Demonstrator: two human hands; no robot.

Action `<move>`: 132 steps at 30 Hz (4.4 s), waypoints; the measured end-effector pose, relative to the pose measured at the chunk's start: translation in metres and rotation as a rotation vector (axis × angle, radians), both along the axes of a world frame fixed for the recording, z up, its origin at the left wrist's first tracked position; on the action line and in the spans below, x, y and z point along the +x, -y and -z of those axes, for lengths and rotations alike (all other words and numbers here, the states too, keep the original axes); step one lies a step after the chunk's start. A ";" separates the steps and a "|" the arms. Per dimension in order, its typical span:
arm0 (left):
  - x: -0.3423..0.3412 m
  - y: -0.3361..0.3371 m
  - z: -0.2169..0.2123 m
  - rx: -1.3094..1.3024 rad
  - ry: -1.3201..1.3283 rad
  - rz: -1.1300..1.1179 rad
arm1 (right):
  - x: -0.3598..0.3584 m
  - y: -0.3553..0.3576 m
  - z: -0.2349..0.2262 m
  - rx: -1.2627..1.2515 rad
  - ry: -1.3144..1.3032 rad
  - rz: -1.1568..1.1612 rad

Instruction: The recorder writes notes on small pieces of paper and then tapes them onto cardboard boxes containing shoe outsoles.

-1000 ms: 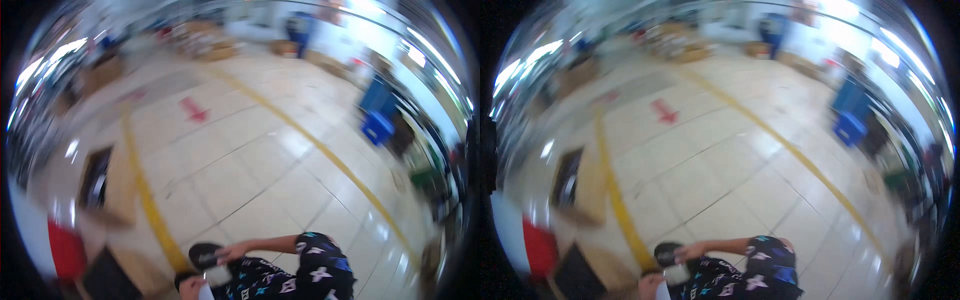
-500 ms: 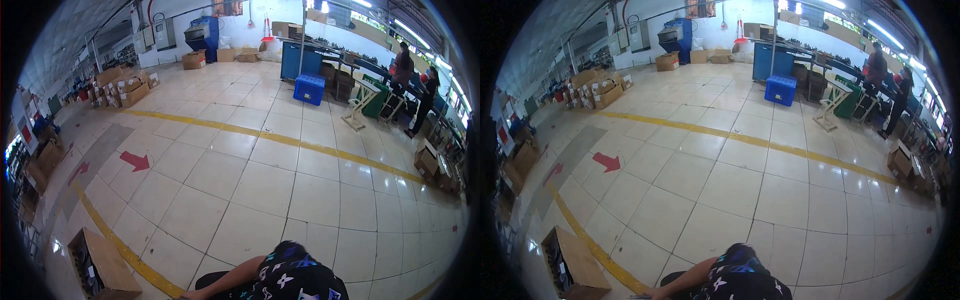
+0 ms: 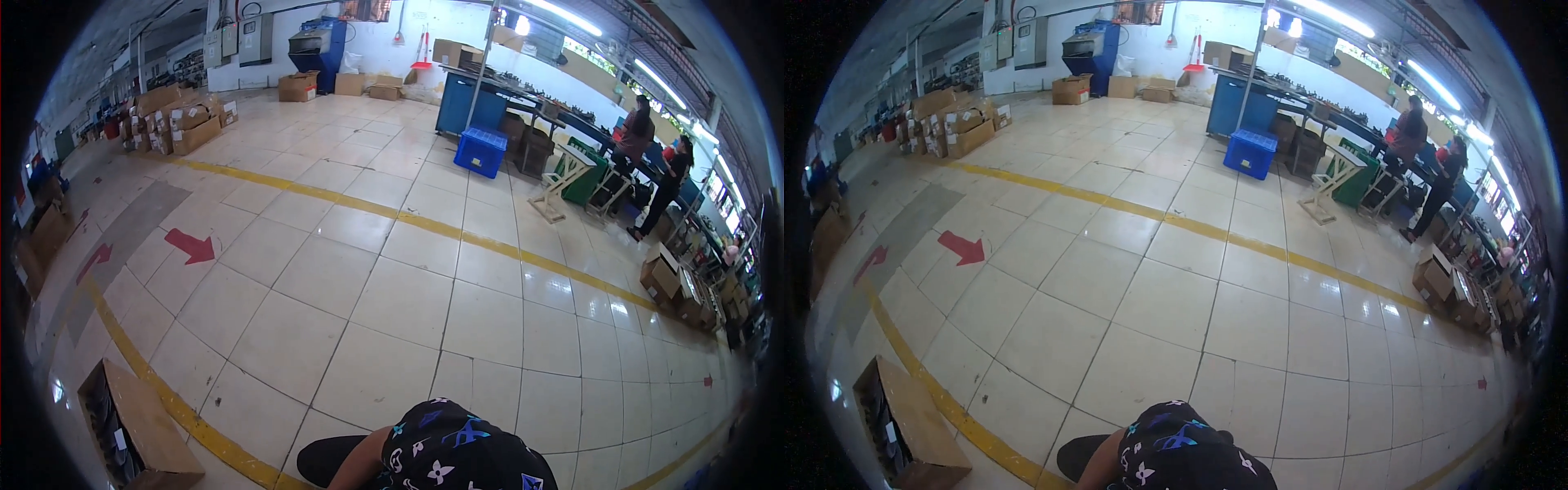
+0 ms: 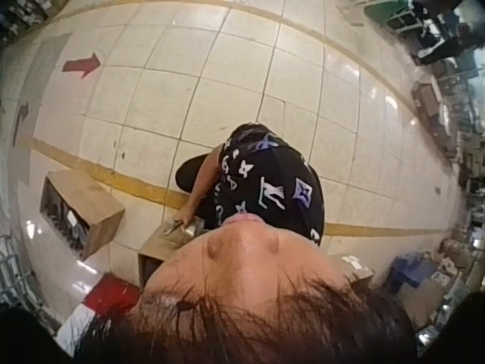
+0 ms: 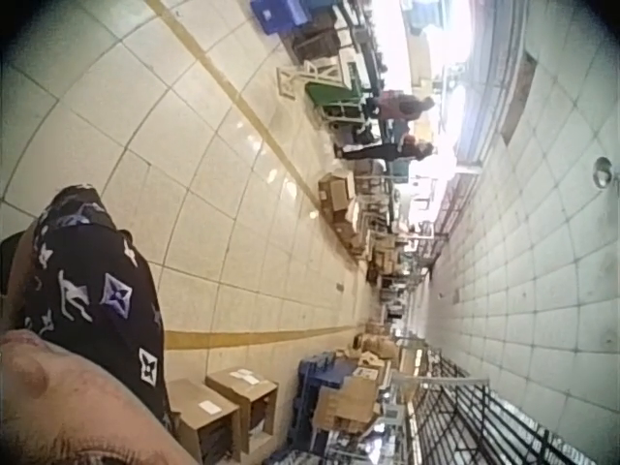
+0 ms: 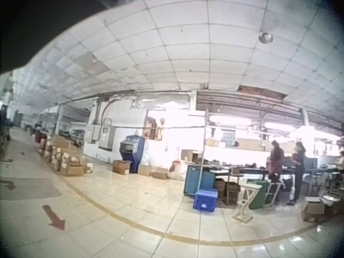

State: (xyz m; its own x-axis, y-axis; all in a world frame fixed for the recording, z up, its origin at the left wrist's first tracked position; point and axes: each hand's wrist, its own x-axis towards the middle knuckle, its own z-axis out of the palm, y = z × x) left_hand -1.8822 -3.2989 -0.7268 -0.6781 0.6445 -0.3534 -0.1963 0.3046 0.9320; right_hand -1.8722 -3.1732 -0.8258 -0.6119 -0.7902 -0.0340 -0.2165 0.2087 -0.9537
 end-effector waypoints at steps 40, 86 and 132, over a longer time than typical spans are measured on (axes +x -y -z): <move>0.085 -0.083 -0.246 -0.501 -0.479 -0.431 | 0.009 -0.207 -0.181 0.077 -0.131 0.240; 0.062 -0.027 -0.402 -1.048 -0.871 -0.388 | -0.084 -0.070 -0.301 -0.724 0.174 0.200; 0.078 0.032 -0.338 -0.973 -0.780 -0.648 | -0.004 -0.056 -0.165 -0.518 -0.145 -0.537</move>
State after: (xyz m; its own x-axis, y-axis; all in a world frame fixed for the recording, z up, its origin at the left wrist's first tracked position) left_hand -1.8042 -3.3310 -0.3888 -0.9823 -0.1359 0.1287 -0.0858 0.9381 0.3355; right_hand -1.8766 -3.1176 -0.6606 -0.1085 -0.8740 0.4737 -0.2927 -0.4273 -0.8554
